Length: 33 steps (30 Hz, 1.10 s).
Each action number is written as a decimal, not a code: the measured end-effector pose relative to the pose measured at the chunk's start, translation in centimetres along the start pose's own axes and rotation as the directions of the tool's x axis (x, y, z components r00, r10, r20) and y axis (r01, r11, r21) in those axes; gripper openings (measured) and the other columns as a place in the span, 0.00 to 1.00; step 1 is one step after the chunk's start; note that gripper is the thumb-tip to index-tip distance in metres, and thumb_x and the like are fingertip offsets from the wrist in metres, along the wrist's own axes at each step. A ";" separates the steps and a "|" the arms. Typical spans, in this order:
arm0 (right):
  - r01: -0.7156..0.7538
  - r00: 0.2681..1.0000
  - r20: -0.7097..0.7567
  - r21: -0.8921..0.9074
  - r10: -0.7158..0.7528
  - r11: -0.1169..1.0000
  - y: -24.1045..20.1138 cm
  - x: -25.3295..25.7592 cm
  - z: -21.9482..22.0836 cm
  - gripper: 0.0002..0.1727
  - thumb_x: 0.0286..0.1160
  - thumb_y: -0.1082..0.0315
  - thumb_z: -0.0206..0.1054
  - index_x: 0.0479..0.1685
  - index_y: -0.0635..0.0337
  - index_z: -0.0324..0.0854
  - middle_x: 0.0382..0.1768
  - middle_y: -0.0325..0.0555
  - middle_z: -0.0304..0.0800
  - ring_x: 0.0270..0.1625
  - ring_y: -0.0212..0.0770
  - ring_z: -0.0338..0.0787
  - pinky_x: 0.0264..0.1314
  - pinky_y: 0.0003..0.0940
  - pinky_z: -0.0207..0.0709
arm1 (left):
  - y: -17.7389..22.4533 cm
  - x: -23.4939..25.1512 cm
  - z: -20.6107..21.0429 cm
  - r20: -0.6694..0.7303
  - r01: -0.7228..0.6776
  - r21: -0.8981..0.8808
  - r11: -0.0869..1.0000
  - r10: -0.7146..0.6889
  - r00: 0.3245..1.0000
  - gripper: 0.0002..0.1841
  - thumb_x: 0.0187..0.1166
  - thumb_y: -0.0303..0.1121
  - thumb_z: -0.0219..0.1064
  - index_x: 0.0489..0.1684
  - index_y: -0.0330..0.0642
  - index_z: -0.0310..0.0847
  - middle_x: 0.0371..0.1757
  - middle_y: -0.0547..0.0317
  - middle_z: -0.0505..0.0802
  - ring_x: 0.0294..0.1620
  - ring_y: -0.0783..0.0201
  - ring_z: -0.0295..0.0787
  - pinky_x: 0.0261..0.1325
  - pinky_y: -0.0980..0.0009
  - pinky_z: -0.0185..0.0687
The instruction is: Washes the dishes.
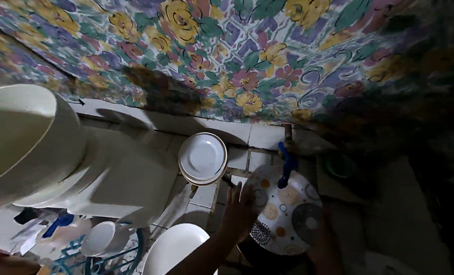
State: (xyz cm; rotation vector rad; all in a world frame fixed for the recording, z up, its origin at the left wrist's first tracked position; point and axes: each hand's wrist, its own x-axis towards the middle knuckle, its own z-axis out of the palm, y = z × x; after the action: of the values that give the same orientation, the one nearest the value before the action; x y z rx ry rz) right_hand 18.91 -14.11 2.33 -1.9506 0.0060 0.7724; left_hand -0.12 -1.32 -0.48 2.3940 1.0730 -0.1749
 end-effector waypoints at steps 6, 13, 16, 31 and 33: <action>-0.063 0.994 0.104 0.202 0.043 0.977 0.3 -1.5 2.6 0.33 0.93 0.43 0.44 0.78 0.62 0.70 0.65 0.55 0.84 0.63 0.42 0.87 0.64 0.45 0.85 | 5.5 4.1 2.9 -0.181 -0.115 -0.166 0.979 0.085 0.980 0.41 0.85 0.64 0.50 0.91 0.45 0.61 0.93 0.43 0.60 0.95 0.43 0.45 0.94 0.39 0.34; -0.041 0.999 0.038 0.096 0.037 0.995 1.2 -0.5 1.1 0.37 0.92 0.41 0.43 0.88 0.59 0.61 0.83 0.55 0.69 0.82 0.47 0.72 0.82 0.52 0.69 | 3.2 5.6 1.0 -0.275 -0.048 -0.006 0.999 0.045 0.960 0.35 0.85 0.60 0.54 0.89 0.53 0.66 0.94 0.53 0.61 0.95 0.42 0.48 0.90 0.30 0.37; -0.020 0.998 0.058 0.172 0.010 0.985 1.6 0.5 0.6 0.36 0.93 0.43 0.40 0.89 0.60 0.57 0.83 0.56 0.67 0.81 0.46 0.72 0.80 0.50 0.70 | 0.6 5.0 -3.3 -0.117 0.243 -0.229 0.943 -0.275 0.954 0.41 0.83 0.55 0.60 0.94 0.46 0.54 0.92 0.50 0.65 0.91 0.48 0.59 0.90 0.42 0.51; -0.064 0.956 0.293 0.231 -0.007 0.971 -0.1 -5.4 6.8 0.24 0.93 0.60 0.48 0.74 0.69 0.74 0.67 0.56 0.82 0.67 0.40 0.84 0.70 0.39 0.78 | -6.8 -3.8 -3.0 0.023 0.567 -0.635 0.525 -0.721 0.693 0.27 0.89 0.48 0.58 0.80 0.41 0.72 0.62 0.40 0.91 0.64 0.43 0.88 0.69 0.43 0.79; 0.079 0.904 0.400 0.194 -0.152 0.978 -2.3 -9.9 5.6 0.27 0.94 0.62 0.42 0.82 0.68 0.67 0.78 0.55 0.75 0.78 0.35 0.76 0.81 0.32 0.68 | -6.2 -3.8 0.0 0.098 0.614 -0.656 0.439 -0.757 0.646 0.28 0.90 0.54 0.53 0.78 0.44 0.74 0.60 0.40 0.91 0.62 0.42 0.89 0.67 0.40 0.80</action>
State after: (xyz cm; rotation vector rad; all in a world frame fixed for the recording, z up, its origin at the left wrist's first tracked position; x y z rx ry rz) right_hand 8.90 -11.55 7.66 -1.5763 -0.2879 1.0556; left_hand -7.21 -0.35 -1.72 1.2441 1.8334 0.1713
